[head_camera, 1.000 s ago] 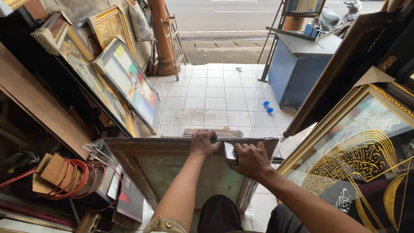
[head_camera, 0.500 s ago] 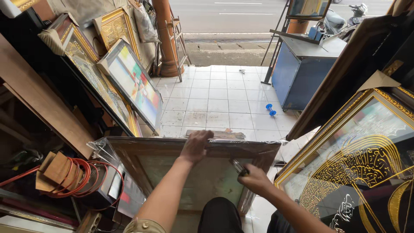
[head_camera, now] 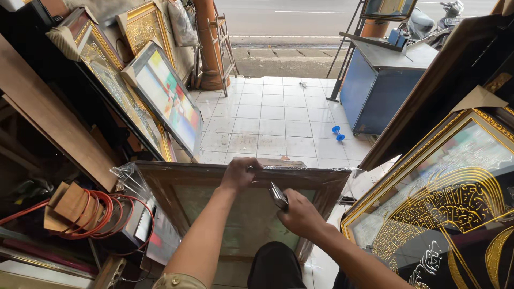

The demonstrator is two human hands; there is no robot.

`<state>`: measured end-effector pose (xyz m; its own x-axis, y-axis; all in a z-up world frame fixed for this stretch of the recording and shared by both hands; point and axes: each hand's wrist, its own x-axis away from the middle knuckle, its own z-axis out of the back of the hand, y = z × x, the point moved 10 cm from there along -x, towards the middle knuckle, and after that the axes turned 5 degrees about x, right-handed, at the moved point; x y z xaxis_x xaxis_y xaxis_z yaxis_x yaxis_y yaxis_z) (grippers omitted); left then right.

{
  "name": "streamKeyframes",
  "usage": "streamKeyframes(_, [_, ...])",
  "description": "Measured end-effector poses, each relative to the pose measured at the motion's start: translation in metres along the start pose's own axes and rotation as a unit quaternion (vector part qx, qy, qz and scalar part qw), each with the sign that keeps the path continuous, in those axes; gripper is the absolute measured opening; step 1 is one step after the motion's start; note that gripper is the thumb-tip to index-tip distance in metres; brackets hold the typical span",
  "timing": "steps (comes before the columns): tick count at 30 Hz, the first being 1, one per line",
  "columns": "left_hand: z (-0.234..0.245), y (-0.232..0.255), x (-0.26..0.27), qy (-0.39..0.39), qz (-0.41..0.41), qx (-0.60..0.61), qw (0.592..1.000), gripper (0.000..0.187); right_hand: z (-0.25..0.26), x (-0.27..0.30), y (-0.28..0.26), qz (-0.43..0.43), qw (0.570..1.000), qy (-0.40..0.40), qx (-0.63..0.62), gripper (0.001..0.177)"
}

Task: The person wraps a picture frame in plastic film and secures it with a manual staple gun by hand.

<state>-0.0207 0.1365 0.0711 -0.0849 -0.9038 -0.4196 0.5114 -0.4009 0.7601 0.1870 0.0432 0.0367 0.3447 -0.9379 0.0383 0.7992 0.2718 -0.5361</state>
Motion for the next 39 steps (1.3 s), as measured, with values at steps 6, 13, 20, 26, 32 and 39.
streamKeyframes(6, [-0.005, -0.009, -0.005, -0.06, 0.03, -0.014, 0.998, 0.024, 0.019, -0.019, -0.036, 0.031, 0.996, 0.033, 0.073, 0.07])
streamKeyframes(13, [-0.007, -0.02, -0.008, -0.049, 0.05, -0.043, 0.997, 0.026, 0.005, -0.042, -0.028, 0.052, 0.974, 0.114, 0.188, 0.078])
streamKeyframes(20, [-0.011, -0.027, -0.011, -0.045, 0.075, -0.052, 0.995, 0.027, -0.017, -0.062, -0.009, 0.054, 0.969, 0.135, 0.201, 0.07])
streamKeyframes(26, [-0.006, -0.011, -0.001, -0.056, 0.048, -0.056, 0.996, 0.028, -0.035, -0.072, 0.015, 0.015, 0.977, 0.179, 0.111, 0.067])
streamKeyframes(32, [-0.013, -0.018, 0.034, 0.074, -0.22, -0.206, 0.95, 0.016, -0.042, -0.047, 0.026, -0.027, 0.988, 0.144, 0.051, 0.064])
streamKeyframes(39, [-0.009, 0.021, 0.058, 0.109, -0.309, -0.252, 0.911, 0.026, -0.025, -0.028, -0.002, -0.049, 0.994, 0.096, -0.003, 0.039])
